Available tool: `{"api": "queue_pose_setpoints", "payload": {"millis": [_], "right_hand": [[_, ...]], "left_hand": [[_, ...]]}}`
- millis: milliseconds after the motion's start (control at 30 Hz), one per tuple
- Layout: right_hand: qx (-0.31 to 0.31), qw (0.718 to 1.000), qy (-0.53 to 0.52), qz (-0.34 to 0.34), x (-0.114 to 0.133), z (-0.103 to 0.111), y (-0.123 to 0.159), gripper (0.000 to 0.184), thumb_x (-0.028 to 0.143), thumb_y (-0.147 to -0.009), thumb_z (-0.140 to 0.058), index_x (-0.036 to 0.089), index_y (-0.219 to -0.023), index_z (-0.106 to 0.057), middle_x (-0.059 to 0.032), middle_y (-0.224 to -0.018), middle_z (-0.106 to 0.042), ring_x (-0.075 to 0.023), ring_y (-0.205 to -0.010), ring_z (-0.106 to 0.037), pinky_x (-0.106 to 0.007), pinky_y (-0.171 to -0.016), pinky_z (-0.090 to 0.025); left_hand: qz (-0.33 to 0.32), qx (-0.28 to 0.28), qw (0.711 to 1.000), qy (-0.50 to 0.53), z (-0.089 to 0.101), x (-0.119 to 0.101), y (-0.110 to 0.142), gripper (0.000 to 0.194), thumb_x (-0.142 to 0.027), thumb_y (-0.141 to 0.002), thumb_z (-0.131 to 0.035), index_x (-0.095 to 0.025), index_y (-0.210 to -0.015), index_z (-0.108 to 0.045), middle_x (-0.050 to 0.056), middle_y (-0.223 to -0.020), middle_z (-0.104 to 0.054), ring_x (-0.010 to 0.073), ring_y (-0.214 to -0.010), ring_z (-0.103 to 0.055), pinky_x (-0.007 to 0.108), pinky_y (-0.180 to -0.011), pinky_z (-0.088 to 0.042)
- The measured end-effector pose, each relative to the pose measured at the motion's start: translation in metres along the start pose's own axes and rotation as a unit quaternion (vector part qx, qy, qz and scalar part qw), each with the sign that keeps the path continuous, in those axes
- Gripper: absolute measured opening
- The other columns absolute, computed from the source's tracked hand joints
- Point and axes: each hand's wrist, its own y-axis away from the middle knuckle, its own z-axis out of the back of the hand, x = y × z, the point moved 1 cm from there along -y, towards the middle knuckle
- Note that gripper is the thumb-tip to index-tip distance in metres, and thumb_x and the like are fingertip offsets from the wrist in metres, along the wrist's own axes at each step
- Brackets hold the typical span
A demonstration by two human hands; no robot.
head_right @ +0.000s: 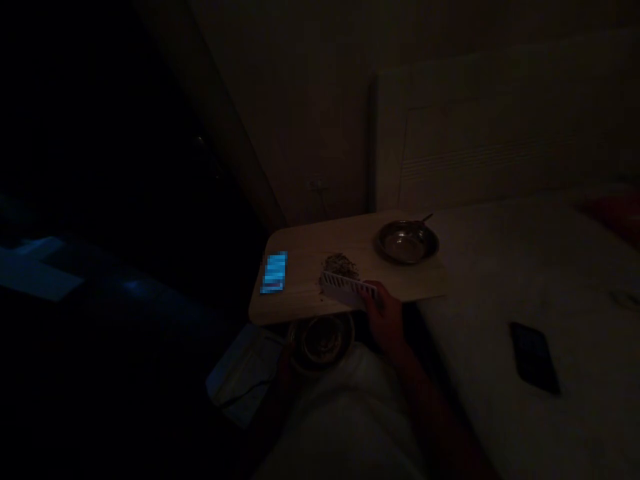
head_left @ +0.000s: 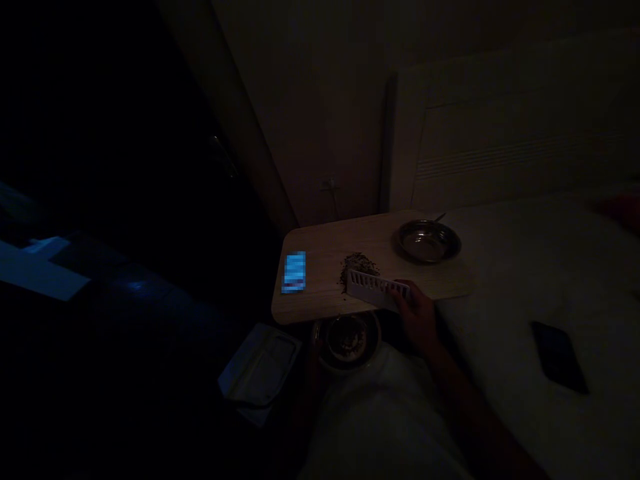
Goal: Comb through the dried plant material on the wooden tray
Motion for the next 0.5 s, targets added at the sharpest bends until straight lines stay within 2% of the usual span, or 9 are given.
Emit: {"api": "queue_pose_setpoints", "payload": {"millis": [100,333,500], "right_hand": [[0.014,1.000,-0.001,-0.003,0.0000,-0.0027,0.0001,0.026,0.043,-0.090,-0.059,0.023,-0.101,-0.070,-0.0037,-0.090,-0.074,-0.0222,-0.081,-0.066,-0.032,-0.073,-0.050],[0.053,0.999,-0.004,-0.002,0.0035,-0.0053,0.0004,0.025,0.042,-0.090,-0.059,0.024,-0.101,-0.071,-0.0031,-0.089,-0.074,-0.0221,-0.079,-0.067,-0.032,-0.074,-0.051],[0.076,0.996,-0.038,-0.007,0.0049,-0.0073,0.0011,0.023,0.042,-0.088,-0.061,0.023,-0.097,-0.071,-0.0025,-0.087,-0.074,-0.0216,-0.078,-0.066,-0.031,-0.069,-0.050]], "left_hand": [[0.015,-0.012,1.000,0.011,0.0008,-0.0006,0.0002,0.048,-0.043,-0.073,-0.073,-0.026,-0.119,-0.069,0.006,-0.131,-0.068,0.0375,-0.143,-0.038,0.053,-0.118,-0.026],[0.013,0.001,1.000,0.013,0.0040,0.0071,-0.0056,0.050,-0.048,-0.073,-0.071,-0.027,-0.118,-0.068,0.007,-0.130,-0.068,0.0370,-0.140,-0.043,0.054,-0.117,-0.029],[0.018,0.013,1.000,0.011,-0.0002,0.0050,-0.0055,0.051,-0.051,-0.072,-0.070,-0.025,-0.116,-0.070,0.008,-0.129,-0.069,0.0398,-0.139,-0.043,0.056,-0.116,-0.030]]}}
